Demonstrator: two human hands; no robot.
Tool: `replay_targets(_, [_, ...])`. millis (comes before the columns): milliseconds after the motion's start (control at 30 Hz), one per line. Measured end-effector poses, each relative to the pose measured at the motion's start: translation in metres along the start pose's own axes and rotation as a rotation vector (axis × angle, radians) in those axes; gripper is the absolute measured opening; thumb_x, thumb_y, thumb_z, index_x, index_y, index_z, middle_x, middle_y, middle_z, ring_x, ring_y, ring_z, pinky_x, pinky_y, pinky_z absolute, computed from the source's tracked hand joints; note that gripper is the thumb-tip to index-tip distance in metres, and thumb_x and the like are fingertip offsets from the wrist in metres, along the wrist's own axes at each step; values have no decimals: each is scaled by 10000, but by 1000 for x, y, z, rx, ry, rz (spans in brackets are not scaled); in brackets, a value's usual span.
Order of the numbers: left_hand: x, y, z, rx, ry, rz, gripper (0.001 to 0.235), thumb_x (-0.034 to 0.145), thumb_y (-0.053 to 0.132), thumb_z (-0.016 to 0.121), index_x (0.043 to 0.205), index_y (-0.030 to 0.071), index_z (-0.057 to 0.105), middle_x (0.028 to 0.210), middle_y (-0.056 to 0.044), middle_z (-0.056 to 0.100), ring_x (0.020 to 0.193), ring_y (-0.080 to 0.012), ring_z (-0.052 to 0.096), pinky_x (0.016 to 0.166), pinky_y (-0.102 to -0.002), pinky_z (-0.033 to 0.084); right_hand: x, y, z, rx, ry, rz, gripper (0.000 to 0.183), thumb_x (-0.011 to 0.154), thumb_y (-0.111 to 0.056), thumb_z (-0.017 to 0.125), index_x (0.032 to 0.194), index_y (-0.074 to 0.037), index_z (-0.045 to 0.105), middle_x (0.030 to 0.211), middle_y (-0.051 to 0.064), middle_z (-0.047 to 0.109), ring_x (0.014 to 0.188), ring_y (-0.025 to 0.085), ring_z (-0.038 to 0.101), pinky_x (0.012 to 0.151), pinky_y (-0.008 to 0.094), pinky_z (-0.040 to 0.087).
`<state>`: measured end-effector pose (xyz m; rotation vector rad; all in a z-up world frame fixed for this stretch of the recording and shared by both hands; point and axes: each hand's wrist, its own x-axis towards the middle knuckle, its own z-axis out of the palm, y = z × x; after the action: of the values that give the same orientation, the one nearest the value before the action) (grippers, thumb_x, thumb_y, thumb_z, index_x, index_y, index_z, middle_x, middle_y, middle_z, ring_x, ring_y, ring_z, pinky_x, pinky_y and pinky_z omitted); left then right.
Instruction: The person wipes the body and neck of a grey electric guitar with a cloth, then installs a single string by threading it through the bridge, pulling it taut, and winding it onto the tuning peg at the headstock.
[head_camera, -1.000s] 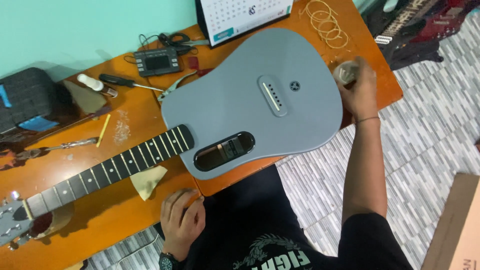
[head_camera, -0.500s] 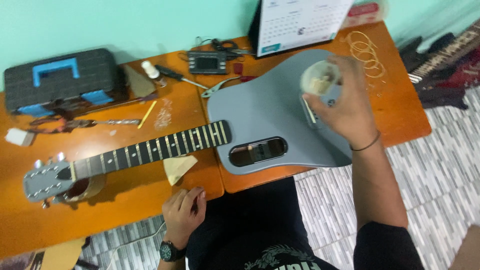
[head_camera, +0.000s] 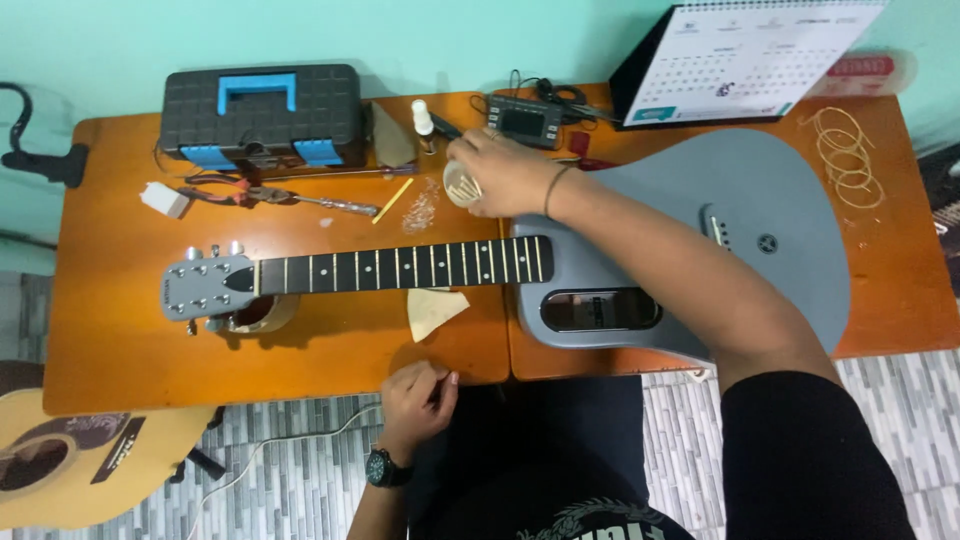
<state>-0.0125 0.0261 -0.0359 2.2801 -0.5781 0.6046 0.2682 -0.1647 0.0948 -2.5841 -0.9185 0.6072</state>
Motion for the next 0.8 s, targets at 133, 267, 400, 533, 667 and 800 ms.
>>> replay_targets(133, [7,2,-4,-14,-1,1,205,945,137,646,749,98,601,650,-29,602,525,-154,547,464,-281,424,33,8,26,-192,-136,-30,839,789,-300,860,1446,-53,400,1401,183,462,1249,352,487,999,474,469])
replay_targets(267, [9,3,-4,-5,-2,0,208,938,131,664,742,90,606,639,-27,597,518,-154,545,457,-282,430,33,-4,27,-241,-221,37,808,811,-158,808,1477,-40,366,1463,215,428,1212,374,550,909,476,546])
replay_targets(400, [9,4,-6,-44,-46,4,206,949,138,658,751,92,622,659,-32,615,525,-161,552,471,-293,436,23,-9,17,-199,-222,108,831,757,-232,911,1433,-99,447,1425,160,487,1206,333,569,944,464,541])
replay_targets(533, [-1,-2,5,23,-70,-23,207,953,175,656,761,107,619,637,-15,559,524,-153,503,475,-297,395,-29,9,-19,-59,39,13,910,902,-156,710,1619,-141,149,1570,252,331,1353,424,439,987,494,474])
replay_targets(667, [3,-1,6,-39,-118,-133,197,961,188,655,810,61,648,667,-53,611,542,-202,545,494,-344,408,-144,25,-81,-86,438,-149,674,964,-237,747,1499,29,435,1327,255,584,1263,397,507,1029,533,404])
replay_targets(800, [62,30,0,-92,-150,-138,202,1000,191,599,859,46,612,717,-88,589,601,-234,553,545,-350,423,-260,105,-69,-202,770,-10,442,1060,-167,755,1411,56,602,1348,246,628,1268,392,566,1076,501,445])
